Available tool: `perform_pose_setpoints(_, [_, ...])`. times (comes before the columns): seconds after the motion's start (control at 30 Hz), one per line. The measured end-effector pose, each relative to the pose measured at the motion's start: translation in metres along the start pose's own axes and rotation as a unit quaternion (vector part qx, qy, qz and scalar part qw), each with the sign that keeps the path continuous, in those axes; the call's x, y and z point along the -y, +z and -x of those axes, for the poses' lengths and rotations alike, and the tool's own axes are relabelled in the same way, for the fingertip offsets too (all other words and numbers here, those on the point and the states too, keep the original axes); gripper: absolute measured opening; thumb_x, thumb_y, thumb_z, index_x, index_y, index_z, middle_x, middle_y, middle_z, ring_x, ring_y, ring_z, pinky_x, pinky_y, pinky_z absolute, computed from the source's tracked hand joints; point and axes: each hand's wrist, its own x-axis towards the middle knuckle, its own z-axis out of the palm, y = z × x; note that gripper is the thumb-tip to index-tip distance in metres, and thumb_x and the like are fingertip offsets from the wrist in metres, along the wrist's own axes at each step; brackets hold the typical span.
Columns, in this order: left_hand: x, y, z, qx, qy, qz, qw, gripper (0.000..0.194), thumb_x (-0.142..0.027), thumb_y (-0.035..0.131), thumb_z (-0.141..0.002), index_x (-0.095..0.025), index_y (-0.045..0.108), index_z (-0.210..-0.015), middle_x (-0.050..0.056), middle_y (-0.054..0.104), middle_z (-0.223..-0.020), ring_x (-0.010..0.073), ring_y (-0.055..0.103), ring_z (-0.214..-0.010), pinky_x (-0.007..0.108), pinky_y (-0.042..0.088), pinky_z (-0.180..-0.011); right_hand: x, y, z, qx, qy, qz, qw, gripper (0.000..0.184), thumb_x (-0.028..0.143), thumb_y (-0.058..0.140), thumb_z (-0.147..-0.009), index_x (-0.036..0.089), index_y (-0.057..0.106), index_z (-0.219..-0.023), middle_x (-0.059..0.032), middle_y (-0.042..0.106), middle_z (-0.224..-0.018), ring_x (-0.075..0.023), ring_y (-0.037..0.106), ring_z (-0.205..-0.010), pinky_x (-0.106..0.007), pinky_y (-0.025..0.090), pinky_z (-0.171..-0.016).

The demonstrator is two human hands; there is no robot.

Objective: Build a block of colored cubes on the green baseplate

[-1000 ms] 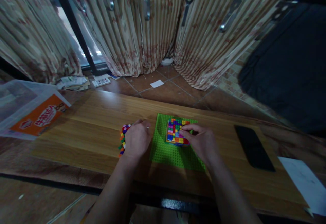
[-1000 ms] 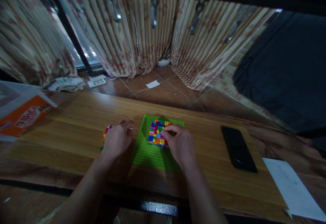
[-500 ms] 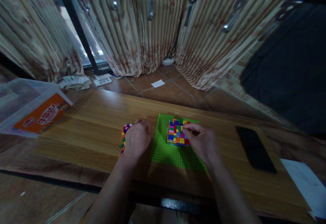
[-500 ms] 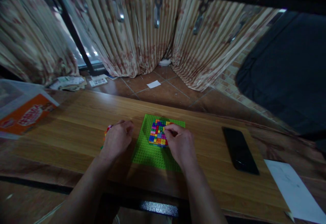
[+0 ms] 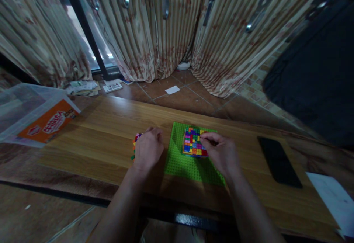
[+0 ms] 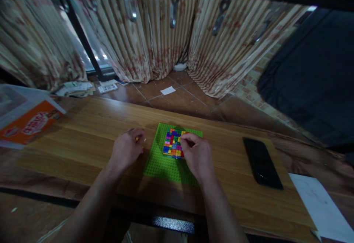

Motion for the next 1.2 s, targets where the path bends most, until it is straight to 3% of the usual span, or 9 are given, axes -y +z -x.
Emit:
perform_pose_setpoints(0.23, [0.009, -0.006, -0.003, -0.032, -0.022, 0.039, 0.998, 0.024, -0.027, 0.045, -0.085, -0.022, 0.069, -0.088, 0.005, 0.070, -0.097, 0.0174, 0.064, -0.083, 0.026, 0.043, -0.073, -0.004, 0.002, -0.004, 0.009, 0.027, -0.067, 0.997, 0.018, 0.034, 0.066, -0.072, 0.020, 0.074, -0.079, -0.0039, 0.074, -0.080, -0.0192, 0.066, -0.070, -0.032, 0.050, -0.068])
perform_pose_setpoints(0.43, [0.018, -0.008, -0.006, -0.024, -0.073, 0.079, 0.994, 0.025, -0.031, 0.049, -0.082, -0.022, 0.070, -0.090, 0.004, 0.072, -0.089, 0.0169, 0.065, -0.079, 0.025, 0.045, -0.069, -0.007, 0.004, -0.008, 0.005, 0.065, -0.137, 0.988, 0.018, 0.036, 0.073, -0.064, 0.020, 0.074, -0.071, -0.0036, 0.073, -0.073, -0.0192, 0.065, -0.068, -0.032, 0.050, -0.066])
perform_pose_setpoints(0.73, [0.028, -0.014, -0.006, -0.010, -0.107, 0.136, 0.985, 0.023, -0.032, 0.056, -0.076, -0.021, 0.072, -0.089, 0.004, 0.072, -0.079, 0.0160, 0.064, -0.070, 0.024, 0.044, -0.064, -0.004, 0.004, -0.010, 0.009, 0.055, -0.122, 0.991, 0.016, 0.034, 0.072, -0.062, 0.020, 0.075, -0.068, -0.0035, 0.073, -0.069, -0.0182, 0.063, -0.062, -0.031, 0.048, -0.061])
perform_pose_setpoints(0.93, [0.042, -0.022, -0.003, 0.015, -0.057, 0.154, 0.986, 0.022, -0.029, 0.057, -0.074, -0.019, 0.073, -0.086, 0.004, 0.073, -0.083, 0.0167, 0.064, -0.077, 0.024, 0.046, -0.068, 0.000, 0.003, -0.007, -0.023, 0.070, -0.141, 0.987, 0.018, 0.036, 0.074, -0.061, 0.019, 0.074, -0.069, -0.0034, 0.073, -0.070, -0.0178, 0.064, -0.063, -0.031, 0.050, -0.061])
perform_pose_setpoints(1.2, [0.034, -0.015, -0.004, 0.047, 0.001, -0.001, 0.999, 0.030, -0.013, 0.050, -0.075, -0.022, 0.072, -0.094, 0.006, 0.068, -0.101, 0.0185, 0.063, -0.089, 0.029, 0.047, -0.085, 0.009, 0.005, -0.003, -0.055, 0.060, -0.152, 0.985, 0.019, 0.035, 0.075, -0.062, 0.019, 0.074, -0.072, -0.0035, 0.073, -0.071, -0.0179, 0.065, -0.066, -0.031, 0.052, -0.065])
